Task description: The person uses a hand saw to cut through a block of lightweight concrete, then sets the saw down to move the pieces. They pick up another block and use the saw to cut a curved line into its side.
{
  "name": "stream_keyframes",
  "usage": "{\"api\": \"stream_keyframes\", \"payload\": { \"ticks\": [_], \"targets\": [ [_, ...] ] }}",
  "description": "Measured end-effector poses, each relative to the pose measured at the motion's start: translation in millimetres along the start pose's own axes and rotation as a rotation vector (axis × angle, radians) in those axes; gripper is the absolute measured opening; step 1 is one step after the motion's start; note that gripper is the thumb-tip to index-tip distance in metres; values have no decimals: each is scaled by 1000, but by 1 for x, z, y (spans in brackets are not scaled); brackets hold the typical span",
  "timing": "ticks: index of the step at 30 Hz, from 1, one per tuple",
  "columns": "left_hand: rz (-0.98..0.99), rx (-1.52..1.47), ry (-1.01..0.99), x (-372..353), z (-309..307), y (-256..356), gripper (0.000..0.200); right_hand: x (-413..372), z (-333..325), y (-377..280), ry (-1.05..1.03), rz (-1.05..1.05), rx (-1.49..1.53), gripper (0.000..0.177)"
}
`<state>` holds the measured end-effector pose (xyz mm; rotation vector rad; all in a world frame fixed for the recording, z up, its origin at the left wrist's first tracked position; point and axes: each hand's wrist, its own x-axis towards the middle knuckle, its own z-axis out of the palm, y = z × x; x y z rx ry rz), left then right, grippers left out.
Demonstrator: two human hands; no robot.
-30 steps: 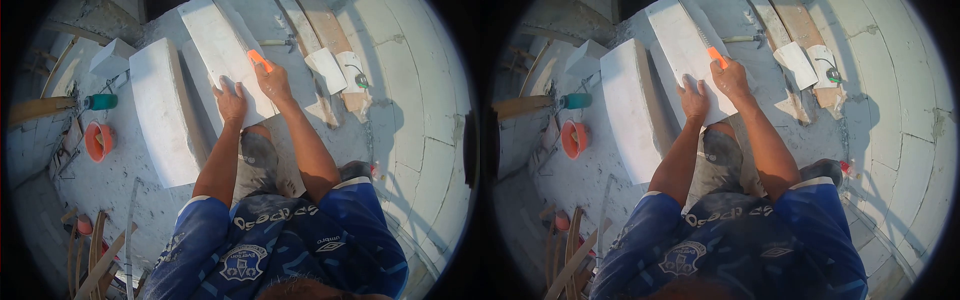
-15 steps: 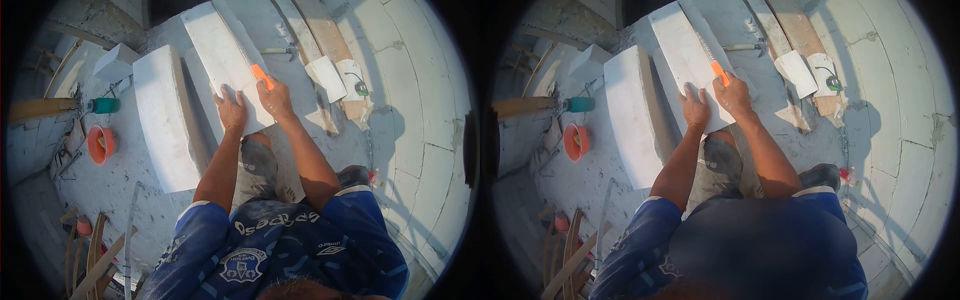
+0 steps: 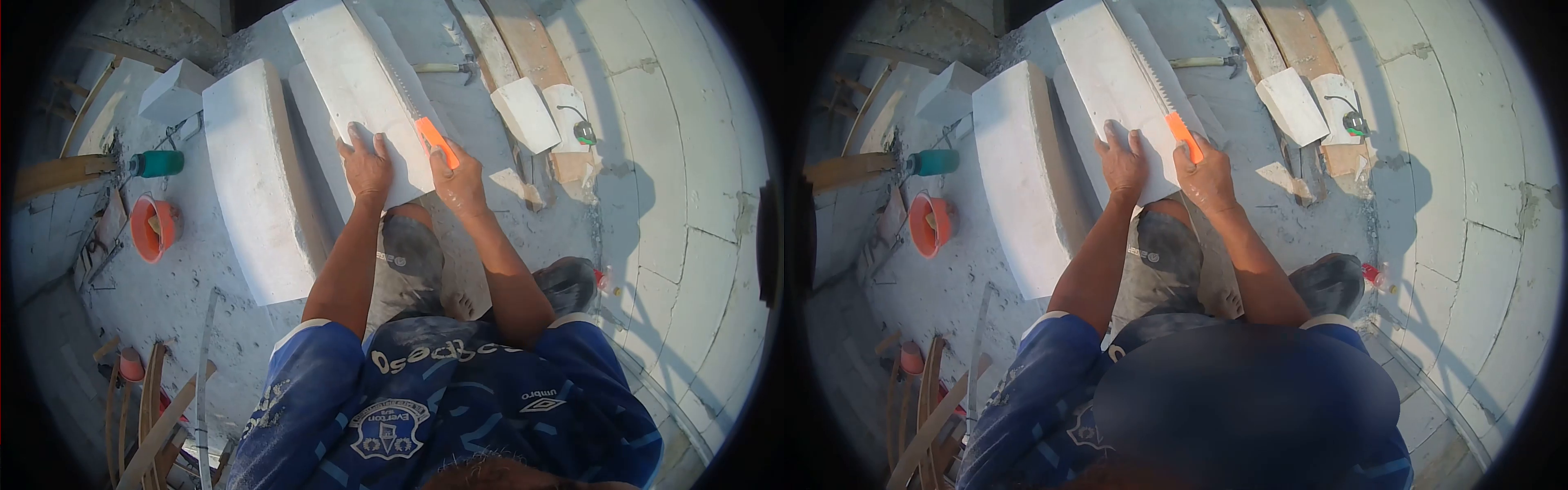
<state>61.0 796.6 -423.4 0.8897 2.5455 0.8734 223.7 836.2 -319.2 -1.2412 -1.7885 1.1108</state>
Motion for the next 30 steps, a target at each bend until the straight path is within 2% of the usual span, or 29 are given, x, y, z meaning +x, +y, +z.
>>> {"api": "stream_keyframes", "payload": {
  "ticks": [1, 4, 6, 8, 9, 11, 15, 18, 20, 22, 25, 28, 30],
  "targets": [
    [19, 30, 34, 1, 5, -4, 75, -28, -9, 5, 47, -29, 51, 34],
    [-18, -9, -14, -1, -6, 7, 75, -46, -15, -3, 36, 26, 101, 35],
    [-23, 7, -21, -2, -2, 2, 75, 8, 6, -1, -36, 75, -23, 33],
    [-25, 13, -5, 0, -4, 8, 75, 71, 29, 2, -58, 35, -129, 32],
    [-50, -4, -30, 2, -8, 12, 75, 72, 31, 0, -64, 27, -120, 32],
    [-91, -13, -73, -6, -12, 6, 75, 56, 25, 0, -77, 67, -128, 32],
    [-18, -1, -14, 1, 2, 2, 75, -43, -16, -3, 20, 50, 81, 33],
    [-21, 3, -14, 1, -1, -3, 75, -42, -15, -5, 38, 59, 125, 33],
    [-34, -26, -29, -3, -2, 2, 76, 9, 3, 0, -65, 135, 4, 33],
    [-38, 3, -26, -1, -3, 2, 75, 64, 27, 10, -65, 48, -158, 32],
    [-25, 27, -35, -2, -5, -1, 79, 51, 22, 0, -120, 110, -106, 33],
    [-32, 32, -37, 0, -5, 1, 79, -36, -15, 1, -22, 98, 40, 35],
    [-23, 41, -14, 2, 1, -3, 79, -46, -18, -3, 39, 50, 97, 36]
  ]
}}
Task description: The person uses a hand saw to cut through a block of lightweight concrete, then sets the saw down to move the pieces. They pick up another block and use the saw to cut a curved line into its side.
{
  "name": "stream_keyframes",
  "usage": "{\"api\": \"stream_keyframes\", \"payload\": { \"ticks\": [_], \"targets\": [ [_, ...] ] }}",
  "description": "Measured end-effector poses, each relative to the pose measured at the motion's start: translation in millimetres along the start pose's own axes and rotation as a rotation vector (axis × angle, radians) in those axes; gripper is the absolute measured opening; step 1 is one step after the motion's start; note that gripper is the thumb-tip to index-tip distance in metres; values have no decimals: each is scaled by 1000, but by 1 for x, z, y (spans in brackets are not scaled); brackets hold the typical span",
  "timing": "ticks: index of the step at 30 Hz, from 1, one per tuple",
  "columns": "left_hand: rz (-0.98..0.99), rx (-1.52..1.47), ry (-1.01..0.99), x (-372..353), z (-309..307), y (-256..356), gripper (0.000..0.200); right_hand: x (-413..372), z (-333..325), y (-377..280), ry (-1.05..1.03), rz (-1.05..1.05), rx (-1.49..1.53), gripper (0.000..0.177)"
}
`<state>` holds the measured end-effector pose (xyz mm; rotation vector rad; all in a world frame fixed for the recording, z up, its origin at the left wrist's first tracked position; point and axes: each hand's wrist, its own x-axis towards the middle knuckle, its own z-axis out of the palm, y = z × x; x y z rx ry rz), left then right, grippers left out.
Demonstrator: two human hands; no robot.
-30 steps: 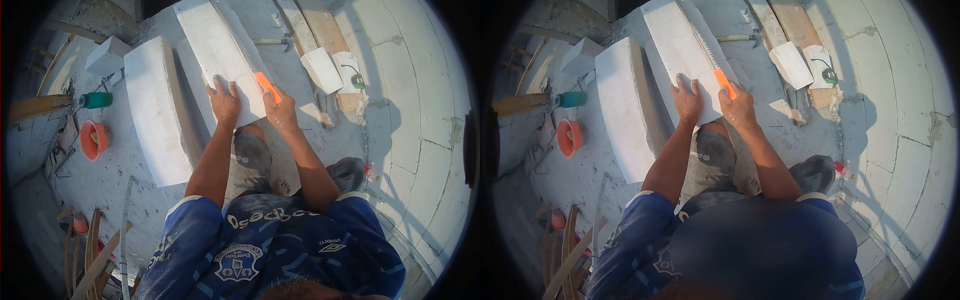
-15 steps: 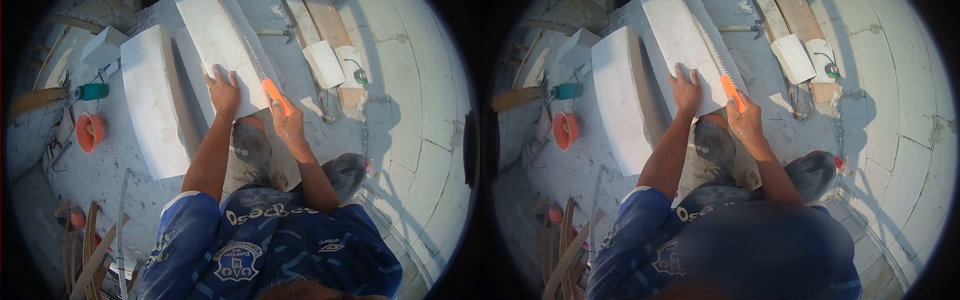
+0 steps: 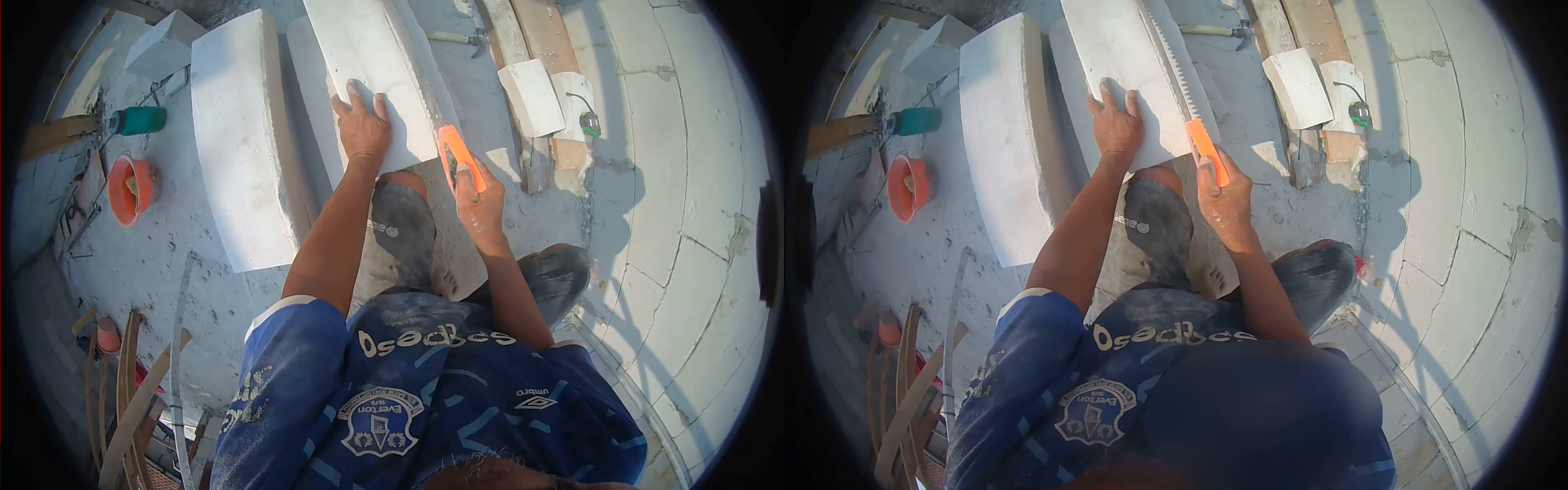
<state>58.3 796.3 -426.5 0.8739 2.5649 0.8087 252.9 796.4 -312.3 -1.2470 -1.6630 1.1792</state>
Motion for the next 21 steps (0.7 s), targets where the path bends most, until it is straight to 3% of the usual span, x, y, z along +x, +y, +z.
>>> {"api": "stream_keyframes", "payload": {
  "ticks": [2, 4, 7, 10, 12, 15, 17, 19, 21],
  "targets": [
    [25, 19, 5, -6, 1, -2, 78, 3, -2, -5, -62, 104, -45, 38],
    [-6, -26, -3, -4, -6, 7, 76, 58, 28, -7, -150, 84, -166, 40],
    [-7, -28, 7, -3, -4, 6, 75, 89, 59, 16, -49, -26, -195, 41],
    [-3, -44, -2, -6, -9, 10, 74, 47, 23, 2, -109, 46, -178, 39],
    [22, -36, 8, -5, -6, 7, 73, -5, -2, 3, 5, -33, -32, 36],
    [7, -30, 3, 3, -7, 13, 73, -17, -5, -2, 28, -52, 33, 32],
    [-11, -34, -27, -9, -9, 12, 73, 24, 16, -5, -75, 36, -98, 32],
    [-8, -8, 2, -5, -6, 9, 73, 71, 47, 7, -80, -41, -222, 34],
    [-19, -24, 0, -2, -11, 13, 73, 83, 48, -2, -96, -14, -172, 35]
  ]
}}
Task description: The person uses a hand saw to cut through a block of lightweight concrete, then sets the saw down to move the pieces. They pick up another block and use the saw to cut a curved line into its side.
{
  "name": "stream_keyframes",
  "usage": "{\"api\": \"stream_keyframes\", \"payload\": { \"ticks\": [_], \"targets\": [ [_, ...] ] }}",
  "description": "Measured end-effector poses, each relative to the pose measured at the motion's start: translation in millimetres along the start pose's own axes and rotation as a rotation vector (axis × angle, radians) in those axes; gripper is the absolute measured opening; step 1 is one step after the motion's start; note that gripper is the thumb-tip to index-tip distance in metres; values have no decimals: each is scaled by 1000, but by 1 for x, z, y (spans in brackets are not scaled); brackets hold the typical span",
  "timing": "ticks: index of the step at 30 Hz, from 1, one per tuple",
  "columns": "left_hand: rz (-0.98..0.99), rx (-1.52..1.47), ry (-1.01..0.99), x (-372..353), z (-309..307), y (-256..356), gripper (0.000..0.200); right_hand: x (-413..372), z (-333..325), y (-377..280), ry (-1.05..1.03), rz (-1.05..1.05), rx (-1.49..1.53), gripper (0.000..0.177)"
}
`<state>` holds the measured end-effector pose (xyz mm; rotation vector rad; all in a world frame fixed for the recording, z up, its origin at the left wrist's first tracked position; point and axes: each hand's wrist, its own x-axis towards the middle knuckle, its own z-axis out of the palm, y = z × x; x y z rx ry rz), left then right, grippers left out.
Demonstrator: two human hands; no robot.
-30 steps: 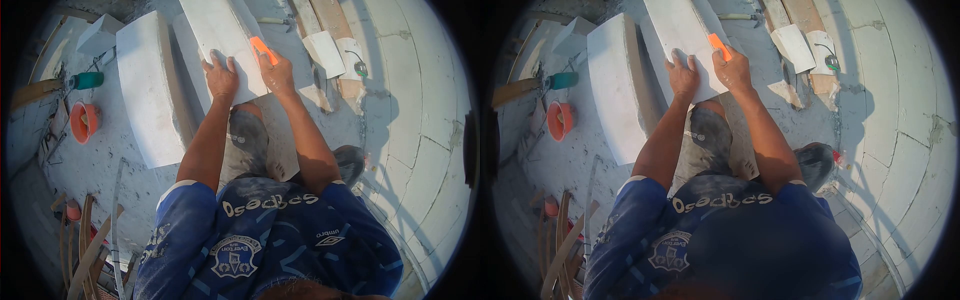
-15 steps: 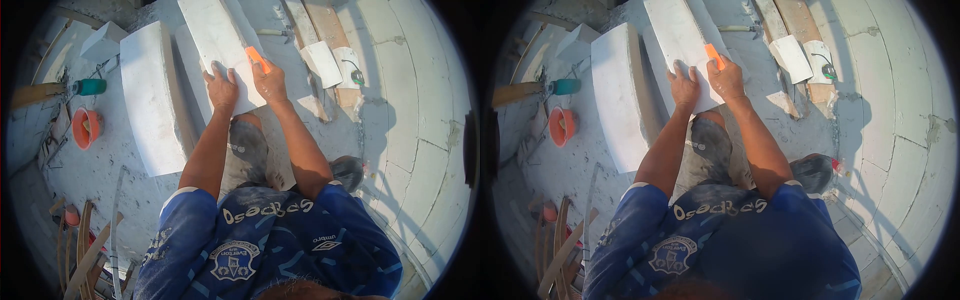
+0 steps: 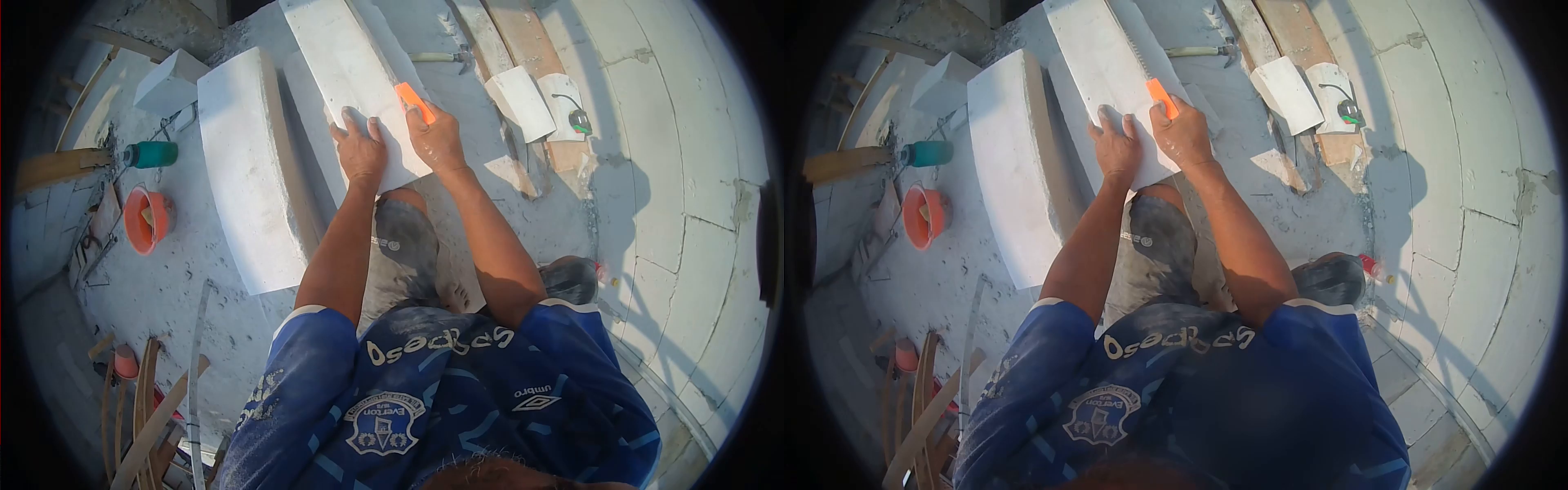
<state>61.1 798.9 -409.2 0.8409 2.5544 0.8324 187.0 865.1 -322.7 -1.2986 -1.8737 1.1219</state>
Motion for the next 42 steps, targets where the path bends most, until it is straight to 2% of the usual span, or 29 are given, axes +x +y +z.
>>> {"api": "stream_keyframes", "payload": {
  "ticks": [2, 4, 6, 7, 9, 10, 12, 13, 17, 19, 20, 22, 26, 30, 32, 33, 35, 39, 42],
  "targets": [
    [-2, -16, -24, -6, -2, 1, 73, -18, -18, -1, -61, 96, -19, 35],
    [17, -8, 11, -5, 4, -3, 73, -75, -32, 16, 56, 38, 99, 34],
    [41, 13, 33, 0, 14, -12, 75, -115, -41, 39, 152, -105, 234, 35],
    [60, 46, 39, 2, 17, -15, 77, -101, -41, 30, 153, -114, 237, 35],
    [52, 25, -6, -9, 5, -8, 77, -80, -42, -5, 4, 114, 103, 36],
    [44, 28, 6, -6, 10, -10, 77, -57, -28, -3, 18, 95, 110, 36],
    [58, 24, 44, 3, 10, -5, 77, -12, 0, -3, -16, -15, -120, 38],
    [55, 19, 44, 2, 9, -4, 75, -6, 1, -5, -14, -34, -113, 38],
    [36, -27, 28, -5, 4, -1, 73, -31, -25, -1, -15, 31, -54, 38],
    [57, -4, 43, 0, 9, -7, 73, -74, -30, 11, 115, -86, 149, 35],
    [60, 13, 58, 1, 14, -10, 73, -69, -31, 9, 102, -88, 144, 35],
    [27, -4, 15, -2, 8, -2, 73, -73, -40, -2, 28, 66, 161, 34],
    [6, 1, -5, -2, 3, -1, 73, 34, 4, -21, -30, -34, -145, 33],
    [8, -29, -28, -4, -1, 4, 73, 8, -8, -6, 35, -44, -111, 34],
    [47, -5, 45, -3, 4, -1, 74, -39, -24, -5, 30, 23, 46, 37],
    [42, -9, 48, 2, 3, 2, 74, -36, -24, -4, 25, 19, 42, 37],
    [2, -21, -22, -4, 0, 2, 74, -47, -23, 1, 48, 33, 125, 39],
    [45, 29, 62, 3, 13, -7, 76, 71, 14, -29, -4, 41, -79, 39],
    [19, 34, 21, -1, 4, -6, 77, 95, 28, -39, -12, 67, -69, 40]
  ]
}}
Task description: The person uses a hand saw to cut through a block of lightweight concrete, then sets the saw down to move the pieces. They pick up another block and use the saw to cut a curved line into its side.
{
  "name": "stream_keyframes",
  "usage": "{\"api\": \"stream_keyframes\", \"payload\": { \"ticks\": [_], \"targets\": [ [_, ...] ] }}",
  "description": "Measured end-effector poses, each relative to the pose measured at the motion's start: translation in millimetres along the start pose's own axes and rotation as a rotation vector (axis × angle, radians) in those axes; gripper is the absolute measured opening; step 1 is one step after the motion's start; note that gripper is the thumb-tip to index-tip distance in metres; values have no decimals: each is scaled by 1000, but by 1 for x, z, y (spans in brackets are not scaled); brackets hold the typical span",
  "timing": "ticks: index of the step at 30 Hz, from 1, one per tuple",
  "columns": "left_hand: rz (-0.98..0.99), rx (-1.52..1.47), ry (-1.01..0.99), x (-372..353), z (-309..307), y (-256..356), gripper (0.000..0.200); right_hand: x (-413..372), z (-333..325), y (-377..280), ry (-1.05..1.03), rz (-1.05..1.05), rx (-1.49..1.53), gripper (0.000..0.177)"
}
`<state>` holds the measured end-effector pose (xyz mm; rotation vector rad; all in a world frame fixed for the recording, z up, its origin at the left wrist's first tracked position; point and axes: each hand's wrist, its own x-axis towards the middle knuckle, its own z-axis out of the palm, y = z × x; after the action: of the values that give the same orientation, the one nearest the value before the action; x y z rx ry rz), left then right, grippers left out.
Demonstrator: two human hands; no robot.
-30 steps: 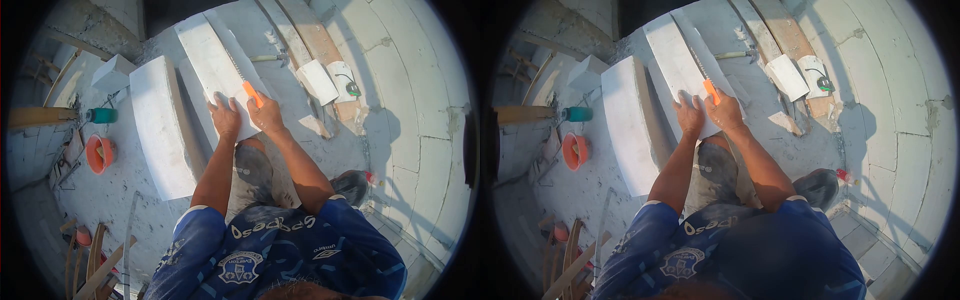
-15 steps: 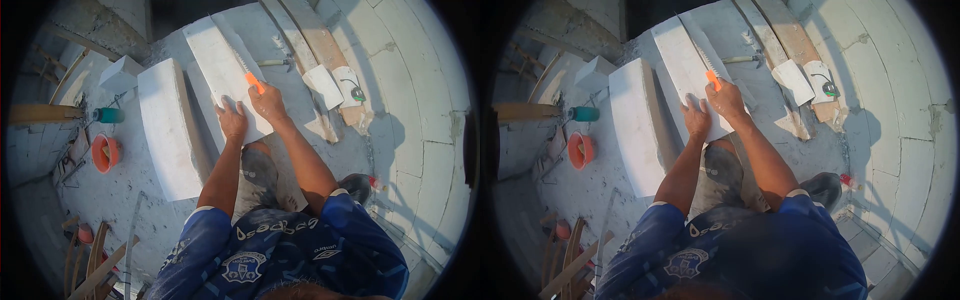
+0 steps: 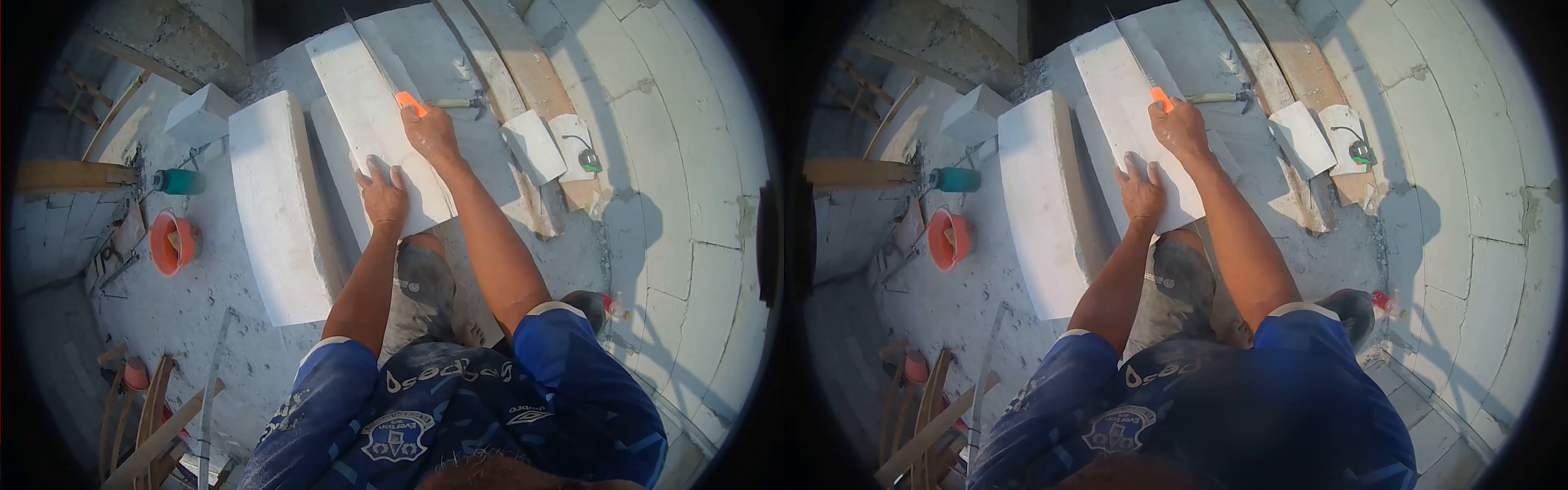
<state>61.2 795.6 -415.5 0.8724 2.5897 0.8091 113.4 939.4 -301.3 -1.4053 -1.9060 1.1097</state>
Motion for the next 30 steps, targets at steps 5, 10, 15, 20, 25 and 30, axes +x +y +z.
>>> {"api": "stream_keyframes", "payload": {
  "ticks": [5, 10, 15, 20, 25, 30],
  "targets": [
    [34, -33, 30, 3, 8, -4, 76, -78, -23, 28, 74, -47, 52, 41],
    [2, -41, -22, -3, 1, -1, 76, -3, -12, -8, -53, 77, 25, 45],
    [-16, -56, -63, -6, -3, 4, 76, 27, -6, -18, -88, 174, 55, 47],
    [13, -48, 22, 3, 6, -2, 74, -47, -23, -7, 37, -16, 89, 45],
    [-9, -66, -12, 8, 0, 4, 75, 85, 18, -45, -90, 128, 17, 47],
    [-7, -108, -26, 6, -2, 5, 74, 33, 9, -18, 14, -5, -60, 48]
  ]
}}
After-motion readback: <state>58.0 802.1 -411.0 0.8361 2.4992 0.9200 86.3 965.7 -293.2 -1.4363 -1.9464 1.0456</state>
